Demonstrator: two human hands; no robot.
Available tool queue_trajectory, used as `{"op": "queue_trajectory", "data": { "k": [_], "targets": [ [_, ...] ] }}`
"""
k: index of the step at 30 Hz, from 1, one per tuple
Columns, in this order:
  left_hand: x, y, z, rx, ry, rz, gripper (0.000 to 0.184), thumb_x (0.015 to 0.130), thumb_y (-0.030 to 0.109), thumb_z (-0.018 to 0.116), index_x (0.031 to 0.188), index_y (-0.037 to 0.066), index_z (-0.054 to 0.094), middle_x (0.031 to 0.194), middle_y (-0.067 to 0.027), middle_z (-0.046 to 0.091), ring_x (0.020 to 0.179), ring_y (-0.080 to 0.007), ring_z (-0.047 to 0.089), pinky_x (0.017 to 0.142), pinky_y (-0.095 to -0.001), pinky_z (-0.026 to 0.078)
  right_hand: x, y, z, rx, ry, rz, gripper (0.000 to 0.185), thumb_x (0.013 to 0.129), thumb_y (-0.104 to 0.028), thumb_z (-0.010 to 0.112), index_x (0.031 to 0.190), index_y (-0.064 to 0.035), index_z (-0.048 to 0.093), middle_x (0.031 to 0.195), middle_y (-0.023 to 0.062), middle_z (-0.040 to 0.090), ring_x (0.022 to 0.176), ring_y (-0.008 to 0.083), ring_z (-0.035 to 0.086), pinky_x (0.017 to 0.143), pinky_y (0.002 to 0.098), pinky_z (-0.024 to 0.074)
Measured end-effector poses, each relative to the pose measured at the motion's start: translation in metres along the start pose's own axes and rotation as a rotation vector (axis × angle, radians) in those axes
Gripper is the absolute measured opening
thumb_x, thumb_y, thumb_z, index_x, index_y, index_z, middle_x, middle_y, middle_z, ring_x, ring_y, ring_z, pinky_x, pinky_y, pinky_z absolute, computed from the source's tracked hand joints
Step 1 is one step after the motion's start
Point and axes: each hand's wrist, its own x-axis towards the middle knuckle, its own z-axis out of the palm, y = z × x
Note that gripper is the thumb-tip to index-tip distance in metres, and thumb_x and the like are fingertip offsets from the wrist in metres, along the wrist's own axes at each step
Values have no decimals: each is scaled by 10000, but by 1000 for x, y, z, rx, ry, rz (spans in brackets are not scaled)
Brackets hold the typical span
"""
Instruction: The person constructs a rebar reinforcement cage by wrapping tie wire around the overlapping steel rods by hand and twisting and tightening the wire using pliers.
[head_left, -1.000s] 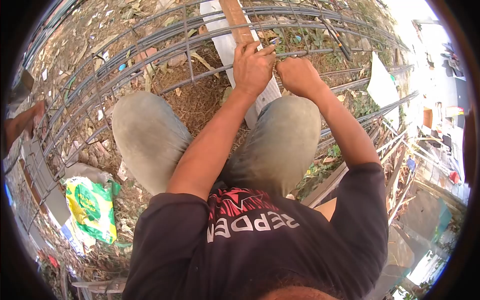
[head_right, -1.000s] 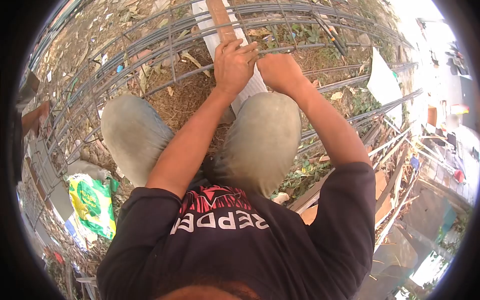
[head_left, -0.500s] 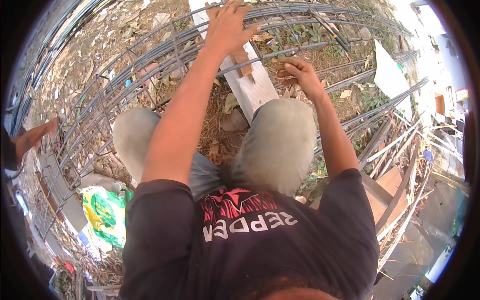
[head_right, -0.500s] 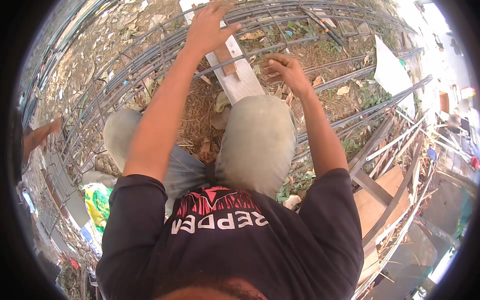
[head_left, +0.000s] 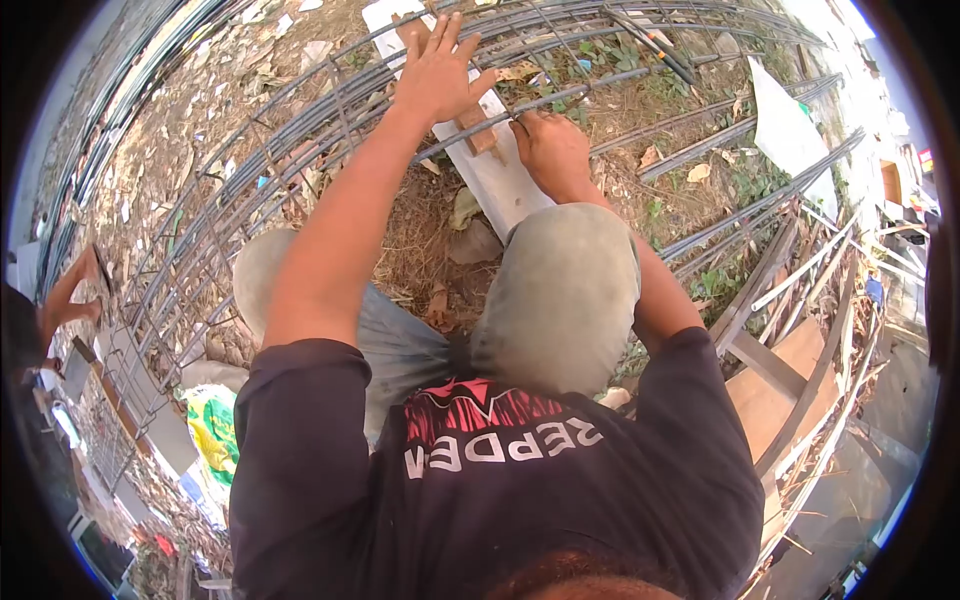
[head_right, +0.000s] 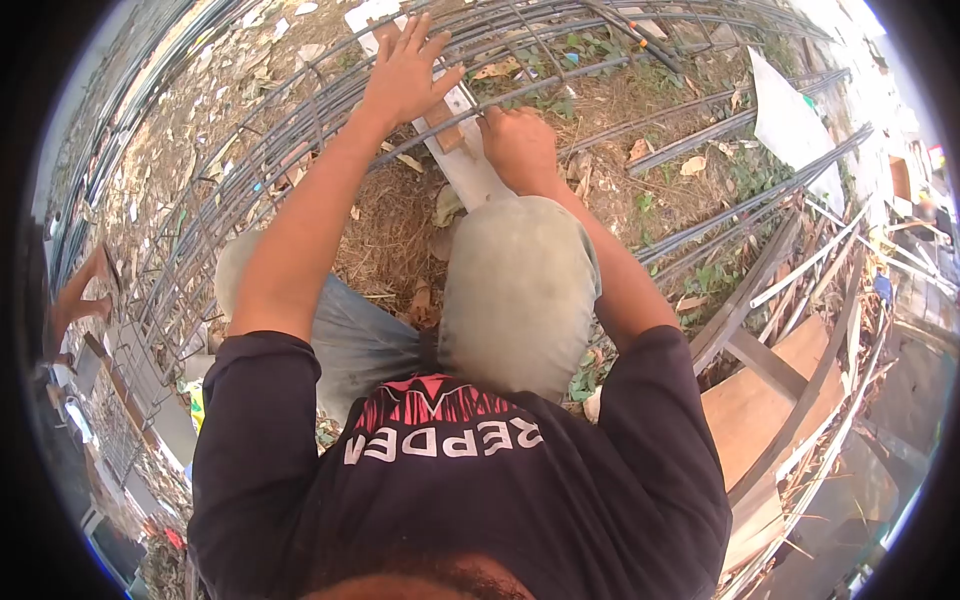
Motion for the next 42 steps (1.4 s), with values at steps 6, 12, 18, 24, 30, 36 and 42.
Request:
{"op": "queue_trajectory", "data": {
  "k": [6, 12, 18, 24, 30, 36, 42],
  "targets": [
    [3, 4, 1, 44, -74, -15, 732, 1003, 624, 481, 1555, 143, 471, 1704, -161, 264, 1589, -328, 206, 1252, -608, 191, -2, 5, 2, 55, 12, 11, 228, 932, -278, 667, 852, -71, 718, 850, 136, 744, 821, 345, 723, 708, 480, 580],
    [4, 4, -8, 15, -102, 6, 685, 1008, 582, 502, 1523, 130, 497, 1698, -169, 275, 1581, -350, 227, 1238, -616, 204, -40, 75, -19, 517, 62, 431, 310, 932, -308, 702, 1117, -70, 773, 961, 166, 773, 883, 369, 735, 807, 449, 568],
    [5, 0, -2, 46, -57, 65, 655, 1033, 561, 483, 1535, 139, 478, 1699, -153, 277, 1561, -375, 270, 1238, -610, 207, -211, 236, -13, 145, 272, 1050, 326, 944, -320, 676, 1102, -54, 779, 993, 203, 767, 934, 365, 745, 853, 443, 564],
    [2, 8, -15, 15, -54, 94, 695, 1032, 553, 484, 1587, 142, 408, 1693, -180, 279, 1558, -391, 267, 1245, -592, 197, -236, 265, -44, 79, 325, 1006, 284, 967, -271, 662, 1126, -64, 773, 1037, 192, 768, 980, 375, 739, 867, 452, 567],
    [6, 14, -20, -30, -69, 18, 739, 1026, 546, 488, 1622, 137, 335, 1691, -185, 280, 1567, -390, 242, 1255, -573, 190, -29, 242, -120, 205, 601, 495, 274, 961, -214, 695, 1182, -55, 730, 1150, 171, 716, 1054, 323, 701, 877, 435, 569],
    [4, 15, -26, -79, -94, -84, 729, 1044, 579, 448, 1628, 164, 315, 1714, -136, 240, 1572, -344, 240, 1280, -548, 165, 118, 280, -72, -129, -62, 61, 469, 878, -188, 718, 1315, -67, 600, 1207, 202, 679, 1114, 424, 640, 961, 505, 529],
    [8, 29, -35, -146, -138, 169, 468, 1067, 468, 467, 1292, 114, 673, 1585, -118, 459, 1541, -294, 326, 1293, -538, 177, 125, 266, -82, -225, -78, 62, 393, 885, -162, 648, 1257, -48, 594, 1198, 246, 673, 1093, 463, 645, 926, 544, 519]
  ]
}}
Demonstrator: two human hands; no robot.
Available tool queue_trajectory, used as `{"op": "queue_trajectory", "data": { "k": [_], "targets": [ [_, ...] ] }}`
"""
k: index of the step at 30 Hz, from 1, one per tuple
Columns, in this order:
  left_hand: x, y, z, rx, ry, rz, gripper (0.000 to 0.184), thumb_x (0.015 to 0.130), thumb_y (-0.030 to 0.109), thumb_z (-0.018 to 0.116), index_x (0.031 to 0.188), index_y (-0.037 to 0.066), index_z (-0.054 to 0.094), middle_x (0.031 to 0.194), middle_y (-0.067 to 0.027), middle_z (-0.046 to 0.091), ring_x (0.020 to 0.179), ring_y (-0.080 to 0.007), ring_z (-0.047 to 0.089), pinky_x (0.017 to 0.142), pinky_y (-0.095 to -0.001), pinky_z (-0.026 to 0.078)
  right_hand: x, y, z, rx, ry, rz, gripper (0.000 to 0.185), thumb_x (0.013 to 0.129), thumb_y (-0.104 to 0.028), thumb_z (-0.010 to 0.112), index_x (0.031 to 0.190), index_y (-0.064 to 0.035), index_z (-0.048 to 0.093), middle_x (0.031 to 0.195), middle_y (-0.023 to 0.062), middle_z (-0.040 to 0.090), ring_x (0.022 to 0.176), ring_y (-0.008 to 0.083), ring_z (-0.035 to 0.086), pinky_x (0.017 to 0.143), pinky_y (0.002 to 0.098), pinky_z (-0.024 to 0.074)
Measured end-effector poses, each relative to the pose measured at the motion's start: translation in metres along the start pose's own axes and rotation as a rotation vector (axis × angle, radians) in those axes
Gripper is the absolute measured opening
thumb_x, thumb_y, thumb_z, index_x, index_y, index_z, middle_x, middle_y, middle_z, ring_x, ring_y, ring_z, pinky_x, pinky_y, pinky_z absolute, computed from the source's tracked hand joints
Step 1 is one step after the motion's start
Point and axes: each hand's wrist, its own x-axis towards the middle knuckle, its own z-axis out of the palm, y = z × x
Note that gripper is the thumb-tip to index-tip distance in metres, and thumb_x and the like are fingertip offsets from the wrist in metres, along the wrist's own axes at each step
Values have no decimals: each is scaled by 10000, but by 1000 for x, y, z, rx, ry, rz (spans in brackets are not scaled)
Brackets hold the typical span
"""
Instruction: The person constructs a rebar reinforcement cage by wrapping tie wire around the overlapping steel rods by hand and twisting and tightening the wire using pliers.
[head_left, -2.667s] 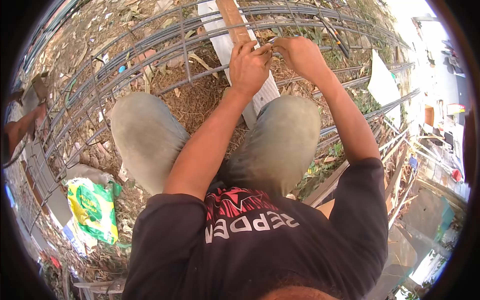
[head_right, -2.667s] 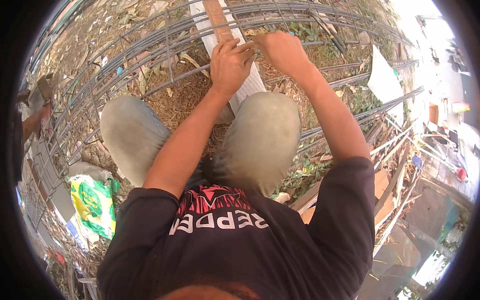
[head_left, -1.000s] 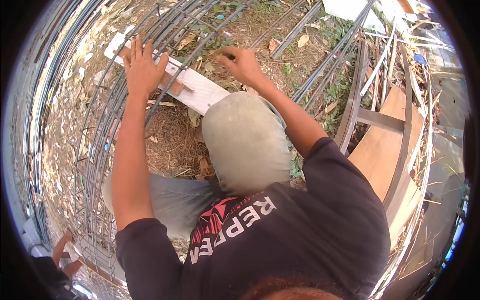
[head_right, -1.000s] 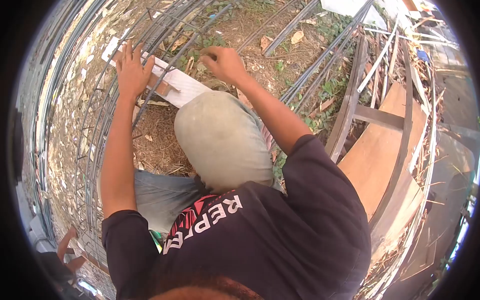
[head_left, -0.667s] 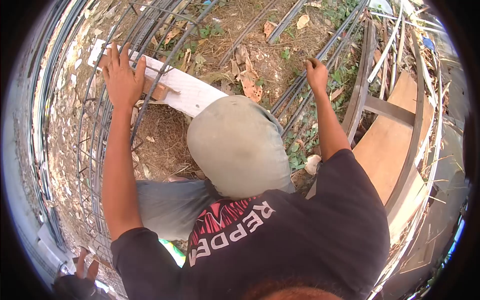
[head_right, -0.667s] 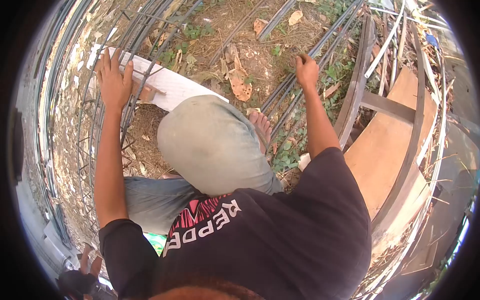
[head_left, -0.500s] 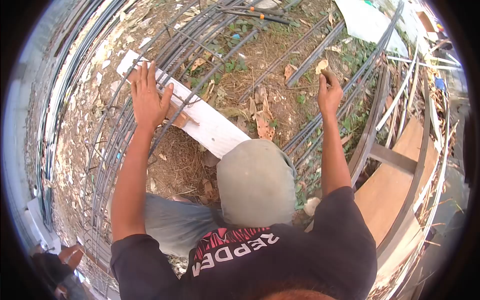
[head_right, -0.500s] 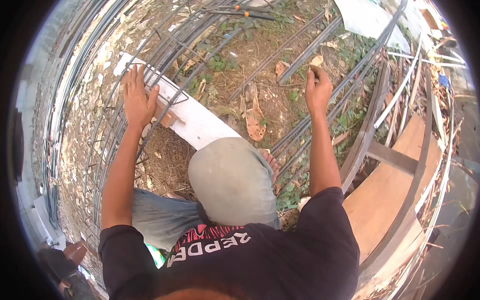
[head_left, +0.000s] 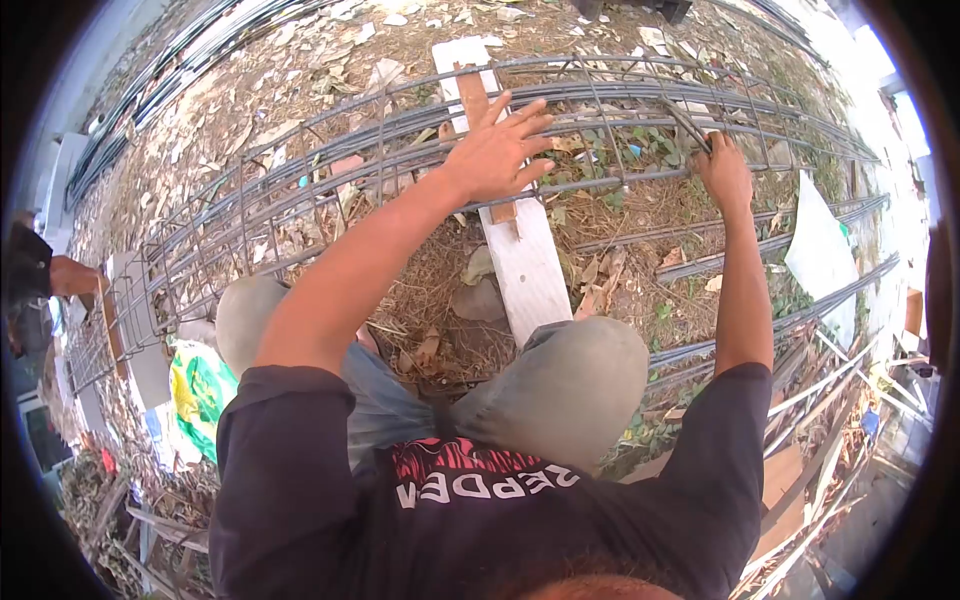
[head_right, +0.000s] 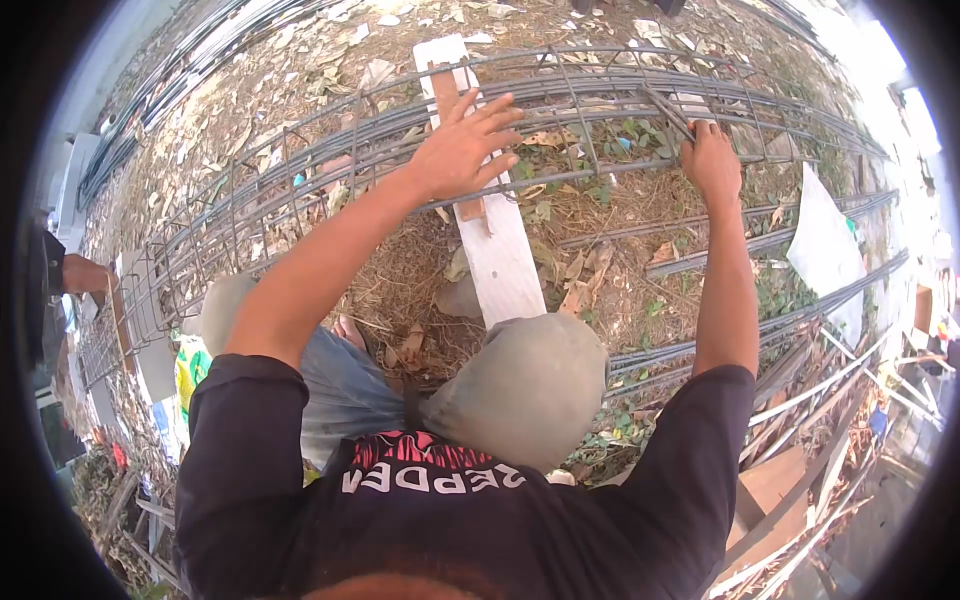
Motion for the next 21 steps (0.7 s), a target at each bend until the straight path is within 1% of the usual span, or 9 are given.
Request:
{"op": "queue_trajectory", "data": {
  "k": [2, 3, 6, 7, 9, 11, 14, 17, 21],
  "targets": [
    [11, 4, 0, -10, -59, 97, 416, 1063, 418, 493, 1148, 97, 744, 1463, -118, 575, 1493, -284, 400, 1290, -531, 198, -22, -13, -17, 91, 56, 161, 390, 892, -162, 639, 1263, -51, 596, 1115, 240, 692, 1035, 482, 657, 906, 556, 517],
    [25, 0, 3, 21, -83, 160, 388, 1056, 391, 512, 1092, 93, 758, 1386, -115, 629, 1459, -282, 443, 1287, -524, 213, -40, -3, -12, 95, 159, 151, 352, 923, -157, 635, 1253, -37, 599, 920, 184, 694, 842, 385, 706, 770, 496, 556],
    [51, -2, -5, -2, -189, 241, 327, 1037, 332, 556, 1029, 86, 770, 1198, -102, 715, 1353, -285, 540, 1249, -491, 294, -124, -33, -51, 955, -25, 578, 298, 962, -159, 622, 1220, -12, 604, 802, 114, 647, 700, 213, 673, 632, 385, 545],
    [55, 1, -4, -20, -225, 256, 307, 1030, 316, 568, 1026, 84, 769, 1143, -97, 731, 1317, -288, 567, 1232, -479, 327, -155, -55, -67, 1019, -32, 627, 236, 979, -142, 610, 1167, 0, 606, 748, 57, 602, 640, 97, 597, 550, 289, 489],
    [53, 1, 14, -43, -214, 363, 282, 1022, 294, 583, 1006, 84, 771, 1060, -106, 740, 1219, -303, 620, 1183, -468, 373, -217, -68, -88, 790, -303, 714, 216, 969, -125, 594, 1134, 13, 605, 697, 37, 588, 591, 112, 581, 532, 297, 475],
    [54, 4, 7, -77, -317, 371, 301, 1017, 305, 593, 966, 63, 764, 935, -143, 741, 1025, -366, 695, 1049, -497, 475, -268, -103, -102, 483, -421, 704, 248, 929, -117, 600, 1137, 18, 594, 694, 109, 620, 572, 181, 611, 536, 361, 465],
    [58, -1, 25, -202, -431, 214, 384, 1016, 367, 568, 986, 41, 769, 943, -182, 746, 961, -407, 706, 965, -523, 526, -295, -163, -130, 271, -465, 484, 325, 860, -37, 638, 1155, 2, 508, 843, 277, 682, 780, 480, 681, 705, 508, 515],
    [66, 2, 14, -118, -665, 206, 480, 1021, 428, 513, 1023, 22, 771, 1041, -191, 754, 1012, -420, 700, 899, -537, 554, -271, -208, -166, 90, -545, 232, 255, 828, 15, 622, 1052, -14, 504, 929, 241, 650, 869, 479, 653, 713, 543, 499],
    [69, -2, 23, -124, -651, 229, 517, 1029, 437, 464, 1041, 27, 779, 1113, -196, 752, 1044, -417, 699, 920, -525, 548, -188, -278, -220, -111, -515, 12, 234, 822, 40, 606, 1031, -37, 537, 983, 172, 597, 934, 439, 643, 768, 540, 521]
  ]
}}
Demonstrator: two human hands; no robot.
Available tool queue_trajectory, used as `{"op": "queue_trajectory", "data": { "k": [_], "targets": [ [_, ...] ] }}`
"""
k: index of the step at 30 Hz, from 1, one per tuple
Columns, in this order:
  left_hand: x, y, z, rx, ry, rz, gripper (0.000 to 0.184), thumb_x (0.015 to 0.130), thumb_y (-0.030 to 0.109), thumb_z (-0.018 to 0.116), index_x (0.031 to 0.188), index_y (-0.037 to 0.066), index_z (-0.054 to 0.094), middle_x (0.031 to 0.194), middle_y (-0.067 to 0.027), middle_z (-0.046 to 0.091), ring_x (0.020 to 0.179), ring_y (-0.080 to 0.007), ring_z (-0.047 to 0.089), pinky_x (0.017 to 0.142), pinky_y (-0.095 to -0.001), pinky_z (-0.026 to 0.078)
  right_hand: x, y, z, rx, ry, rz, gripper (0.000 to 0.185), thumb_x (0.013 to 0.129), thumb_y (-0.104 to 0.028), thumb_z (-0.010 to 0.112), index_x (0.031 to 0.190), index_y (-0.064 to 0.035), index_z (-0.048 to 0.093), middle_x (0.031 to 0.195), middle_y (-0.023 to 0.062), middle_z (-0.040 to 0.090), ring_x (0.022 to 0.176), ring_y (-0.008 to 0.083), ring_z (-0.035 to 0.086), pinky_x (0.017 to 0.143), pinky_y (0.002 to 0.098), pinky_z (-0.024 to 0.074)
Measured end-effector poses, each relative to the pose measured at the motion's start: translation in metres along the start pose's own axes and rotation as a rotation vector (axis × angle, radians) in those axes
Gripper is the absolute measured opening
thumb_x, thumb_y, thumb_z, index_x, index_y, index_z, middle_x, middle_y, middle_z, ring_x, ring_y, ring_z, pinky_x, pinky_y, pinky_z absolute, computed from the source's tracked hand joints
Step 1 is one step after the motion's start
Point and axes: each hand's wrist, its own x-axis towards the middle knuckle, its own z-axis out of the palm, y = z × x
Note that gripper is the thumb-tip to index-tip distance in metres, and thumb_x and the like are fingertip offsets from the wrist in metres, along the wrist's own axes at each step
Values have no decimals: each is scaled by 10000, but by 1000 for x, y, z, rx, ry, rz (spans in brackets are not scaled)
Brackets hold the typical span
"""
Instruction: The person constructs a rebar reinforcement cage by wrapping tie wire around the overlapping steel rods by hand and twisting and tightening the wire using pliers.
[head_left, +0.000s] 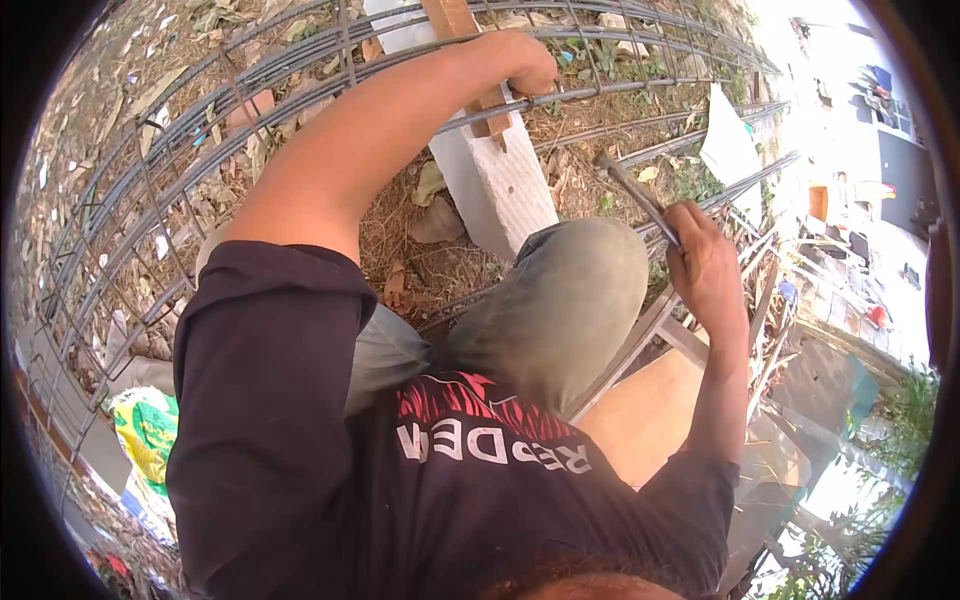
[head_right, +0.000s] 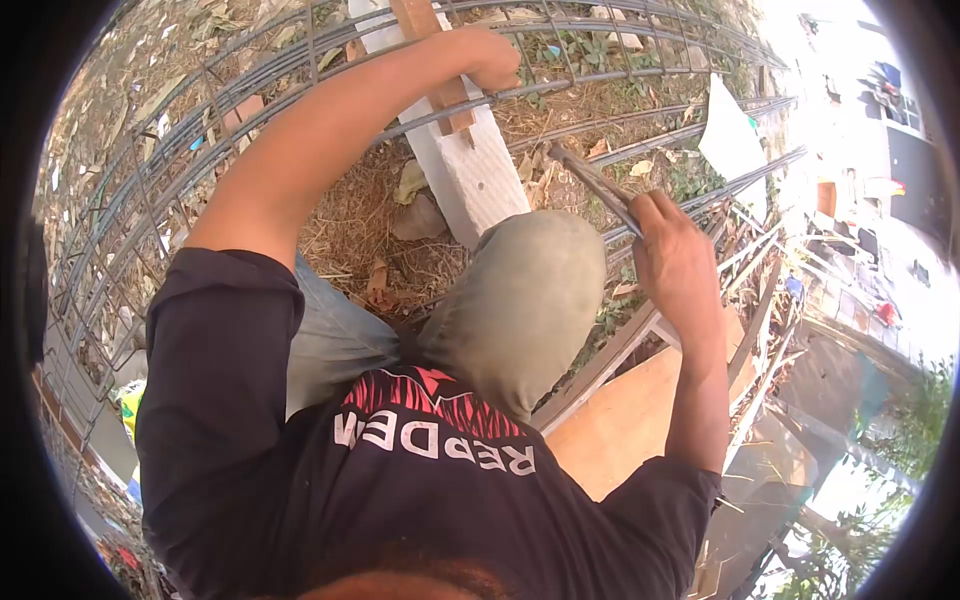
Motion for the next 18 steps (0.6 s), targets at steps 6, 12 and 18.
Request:
{"op": "queue_trajectory", "data": {
  "k": [6, 12, 18],
  "targets": [
    [15, -6, 10, -41, 33, 29, 422, 984, 335, 493, 1035, 34, 784, 1099, -180, 759, 1030, -401, 709, 899, -519, 556, 88, -10, -50, -421, -37, -181, 203, 892, 48, 544, 1064, -12, 634, 1092, 152, 659, 1062, 374, 652, 894, 486, 512],
    [5, -2, 3, -16, 71, 73, 243, 853, 155, 615, 988, 66, 796, 1005, -145, 777, 903, -373, 734, 743, -516, 585, 132, -35, -46, -608, -215, -221, 250, 912, 31, 548, 1100, -18, 705, 1139, 165, 679, 1146, 331, 648, 1041, 494, 464],
    [2, 1, -6, -15, -2, 44, 209, 823, 80, 686, 993, 62, 806, 1004, -135, 777, 874, -352, 723, 715, -499, 588, 144, -33, -22, -613, -376, -97, 251, 956, 1, 542, 1148, -14, 704, 1271, 185, 638, 1248, 351, 591, 1083, 519, 454]
  ]
}}
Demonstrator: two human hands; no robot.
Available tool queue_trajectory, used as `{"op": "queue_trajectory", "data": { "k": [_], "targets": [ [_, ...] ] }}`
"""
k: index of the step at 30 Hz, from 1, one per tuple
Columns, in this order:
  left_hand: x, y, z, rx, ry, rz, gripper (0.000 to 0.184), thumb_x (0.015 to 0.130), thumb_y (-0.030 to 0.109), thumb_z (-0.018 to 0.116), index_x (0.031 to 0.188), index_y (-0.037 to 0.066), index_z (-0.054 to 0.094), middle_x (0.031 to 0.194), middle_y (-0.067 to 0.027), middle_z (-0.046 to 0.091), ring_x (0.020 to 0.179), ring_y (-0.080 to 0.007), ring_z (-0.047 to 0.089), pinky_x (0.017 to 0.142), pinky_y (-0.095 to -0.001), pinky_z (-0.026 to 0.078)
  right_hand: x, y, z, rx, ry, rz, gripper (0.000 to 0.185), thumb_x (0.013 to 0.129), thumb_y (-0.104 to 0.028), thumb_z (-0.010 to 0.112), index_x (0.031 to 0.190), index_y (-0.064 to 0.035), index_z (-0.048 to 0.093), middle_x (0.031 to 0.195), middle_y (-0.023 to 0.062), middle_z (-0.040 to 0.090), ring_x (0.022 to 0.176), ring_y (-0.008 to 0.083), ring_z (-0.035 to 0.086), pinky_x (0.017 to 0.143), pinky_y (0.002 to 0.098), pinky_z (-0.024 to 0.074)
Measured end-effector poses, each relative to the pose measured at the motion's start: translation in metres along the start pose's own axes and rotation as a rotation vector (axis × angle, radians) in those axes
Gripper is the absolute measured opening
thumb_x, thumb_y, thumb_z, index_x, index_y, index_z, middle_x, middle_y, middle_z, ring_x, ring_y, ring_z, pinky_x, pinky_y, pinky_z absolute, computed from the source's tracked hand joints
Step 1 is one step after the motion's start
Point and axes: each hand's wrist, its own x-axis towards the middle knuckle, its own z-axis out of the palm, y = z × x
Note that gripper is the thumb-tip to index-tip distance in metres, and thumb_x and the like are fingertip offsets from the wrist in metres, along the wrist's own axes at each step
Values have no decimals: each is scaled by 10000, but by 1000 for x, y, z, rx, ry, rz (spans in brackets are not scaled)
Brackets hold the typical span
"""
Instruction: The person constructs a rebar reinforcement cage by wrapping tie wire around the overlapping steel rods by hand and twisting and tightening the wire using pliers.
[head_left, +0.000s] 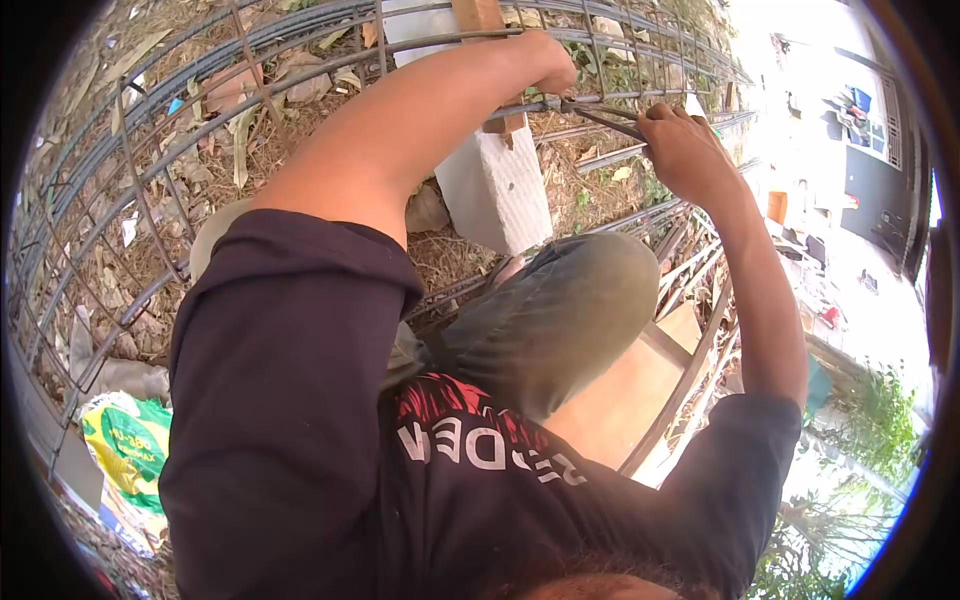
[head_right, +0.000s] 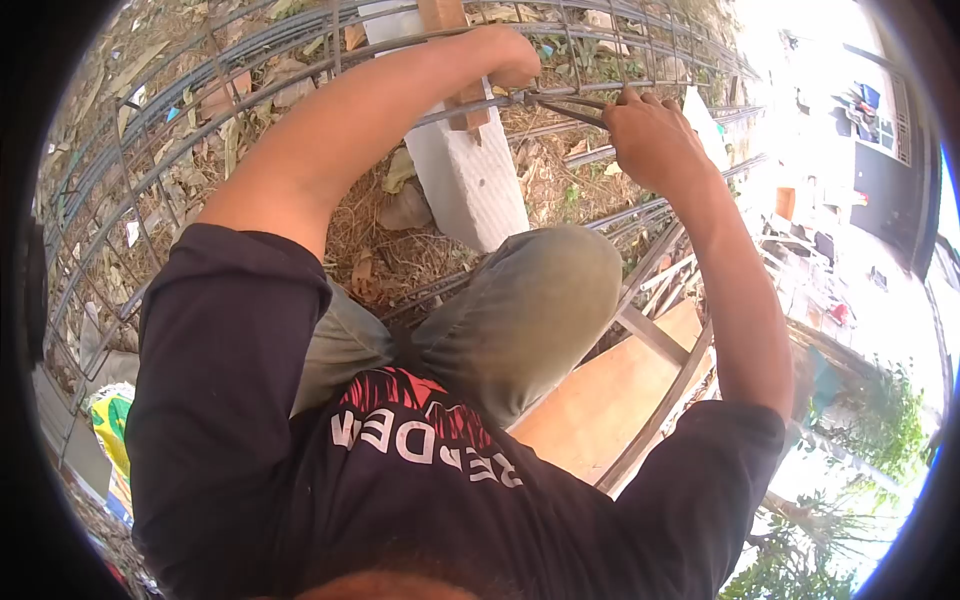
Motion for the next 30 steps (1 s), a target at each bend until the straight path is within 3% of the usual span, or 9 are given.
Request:
{"op": "queue_trajectory", "data": {
  "k": [3, 9, 12, 16, 19, 22, 25, 28, 30],
  "targets": [
    [3, 1, -2, 77, -84, -5, 325, 865, 135, 629, 1149, 133, 787, 1150, -119, 757, 1022, -342, 719, 785, -508, 582, -3, -3, 0, 30, 17, 56, 268, 970, -13, 535, 1187, -19, 693, 1288, 178, 634, 1257, 352, 585, 1088, 525, 455],
    [7, -1, -1, 18, -78, -9, 385, 817, 92, 650, 1174, 140, 786, 1206, -122, 747, 1066, -354, 719, 812, -503, 582, -1, -13, -1, 59, -55, 71, 286, 986, -34, 536, 1239, -6, 666, 1310, 174, 624, 1269, 351, 583, 1089, 532, 460],
    [0, 3, 1, 11, -4, -54, 230, 879, 122, 655, 1052, 83, 801, 1066, -94, 780, 944, -323, 736, 749, -514, 592, 0, -13, 6, 32, -35, 47, 299, 978, -34, 547, 1252, -10, 664, 1311, 181, 623, 1282, 354, 581, 1093, 542, 458],
    [7, 3, 4, 19, -13, -59, 257, 902, 164, 637, 1097, 127, 799, 1109, -64, 774, 1004, -304, 733, 781, -516, 592, -2, -19, 9, -51, 4, 21, 300, 979, -44, 549, 1254, -15, 665, 1297, 192, 627, 1278, 352, 590, 1091, 549, 458],
    [-3, 8, 1, 3, -28, -86, 268, 922, 183, 614, 1115, 145, 796, 1124, -54, 770, 1027, -296, 729, 801, -506, 592, 2, -18, 7, -44, 41, -25, 272, 973, -68, 588, 1229, 1, 649, 1202, 207, 663, 1196, 377, 636, 1042, 533, 497],
    [-6, 9, -3, 4, -52, -100, 273, 943, 187, 590, 1121, 145, 793, 1128, -48, 768, 1038, -292, 728, 812, -498, 591, 2, -17, 7, 76, 149, -49, 249, 941, -153, 695, 1115, -5, 598, 945, 227, 683, 970, 416, 680, 860, 512, 529],
    [-3, 9, -1, -2, -57, -103, 284, 957, 188, 578, 1145, 135, 784, 1142, -48, 764, 1057, -295, 725, 828, -497, 590, 8, -12, 6, 225, 4, -48, 334, 897, -177, 745, 1113, -5, 555, 834, 240, 674, 892, 449, 677, 784, 537, 519],
    [-7, 12, -2, 11, -73, -109, 302, 982, 205, 557, 1187, 133, 767, 1172, -45, 751, 1093, -291, 714, 856, -498, 589, 14, -4, 12, 350, -47, -82, 398, 858, -181, 776, 1131, 1, 550, 813, 261, 668, 859, 465, 670, 763, 539, 507],
    [-4, 11, -3, 20, -97, -109, 313, 999, 221, 543, 1213, 132, 753, 1196, -40, 740, 1119, -285, 705, 873, -500, 588, 4, -20, -10, 205, -57, -28, 366, 887, -191, 752, 1133, -1, 560, 906, 249, 688, 928, 412, 699, 797, 518, 552]
  ]
}}
